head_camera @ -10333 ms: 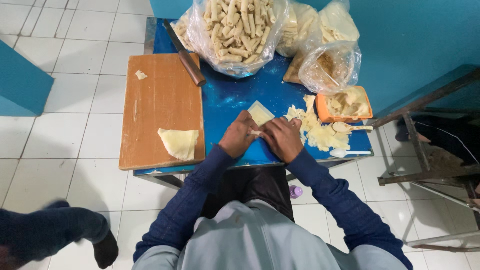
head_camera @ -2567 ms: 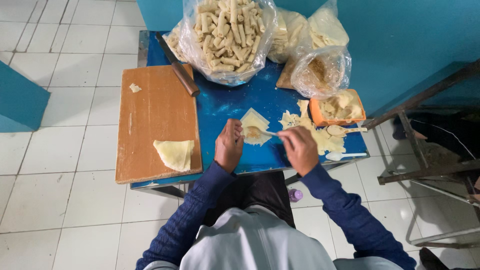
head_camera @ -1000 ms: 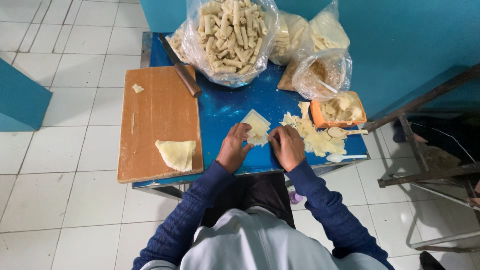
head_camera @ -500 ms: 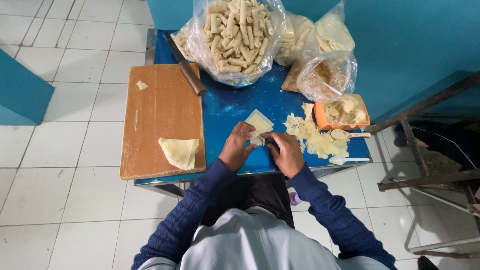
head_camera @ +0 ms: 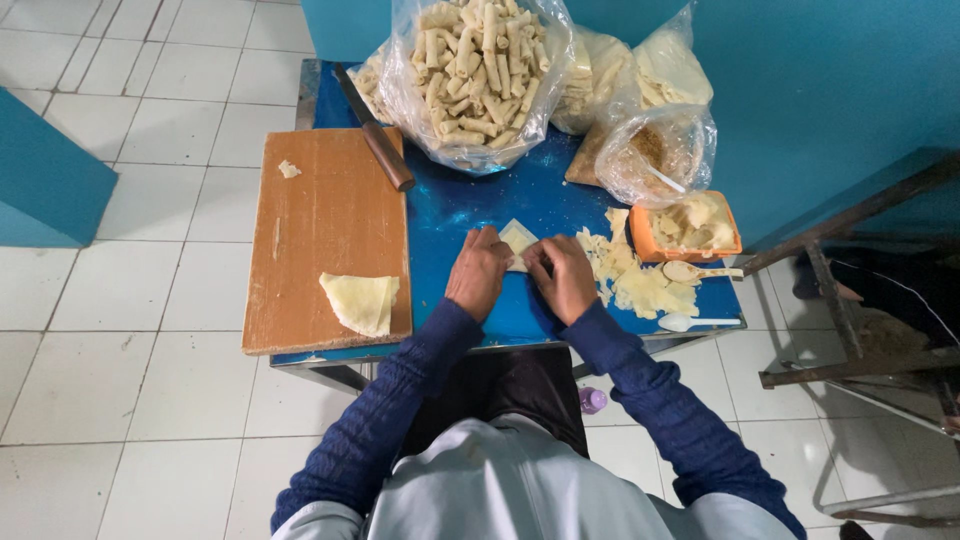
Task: The person sits at a blue table and fills square dough wrappers with spoonfuls of filling from a plastic bag, then folds the wrappers into triangular pastries by hand. The folded pastries accumulate in a row on the table next to scraps and a cutting board.
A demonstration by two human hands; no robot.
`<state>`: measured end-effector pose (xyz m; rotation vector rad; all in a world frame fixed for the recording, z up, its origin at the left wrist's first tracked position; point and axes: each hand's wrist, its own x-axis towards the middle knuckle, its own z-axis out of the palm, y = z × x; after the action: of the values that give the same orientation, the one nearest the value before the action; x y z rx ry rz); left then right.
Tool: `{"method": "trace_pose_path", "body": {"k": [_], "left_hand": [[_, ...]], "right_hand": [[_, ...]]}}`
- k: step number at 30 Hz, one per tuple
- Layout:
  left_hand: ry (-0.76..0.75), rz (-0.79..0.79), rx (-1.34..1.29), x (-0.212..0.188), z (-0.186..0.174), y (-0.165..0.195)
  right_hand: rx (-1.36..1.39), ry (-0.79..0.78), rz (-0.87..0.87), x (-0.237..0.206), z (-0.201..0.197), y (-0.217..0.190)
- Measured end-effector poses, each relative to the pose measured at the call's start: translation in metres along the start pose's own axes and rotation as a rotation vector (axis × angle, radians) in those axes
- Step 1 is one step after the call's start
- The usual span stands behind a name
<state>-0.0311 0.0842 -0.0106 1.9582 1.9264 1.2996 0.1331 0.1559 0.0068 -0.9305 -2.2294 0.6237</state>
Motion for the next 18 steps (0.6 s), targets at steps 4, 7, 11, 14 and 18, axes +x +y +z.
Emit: {"method": "trace_pose_path", "body": {"k": [4, 7, 11, 14, 18], "left_hand": [[0.005, -0.006, -0.100, 0.006, 0.001, 0.000], [-0.031, -0.023, -0.118, 0.005, 0.000, 0.001], [-0.027, 0.052, -0.158, 0.003, -0.007, 0.003], [-0.061, 0.026, -0.248, -0.002, -0.013, 0.002], [0.054, 0.011, -0.197, -0.001, -0.011, -0.004]], "right_hand": [[-0.149, 0.051, -0.218, 0.000, 0.001, -0.002], [-0.170, 0.014, -0.305, -0.004, -0.004, -0.002], [-0.179, -0.038, -0.405, -0.004, -0.012, -0.002], [-0.199, -0.049, -0.407, -0.003, -0.015, -0.001], [-0.238, -0.058, -0.433, -0.001, -0.012, 0.001]]}}
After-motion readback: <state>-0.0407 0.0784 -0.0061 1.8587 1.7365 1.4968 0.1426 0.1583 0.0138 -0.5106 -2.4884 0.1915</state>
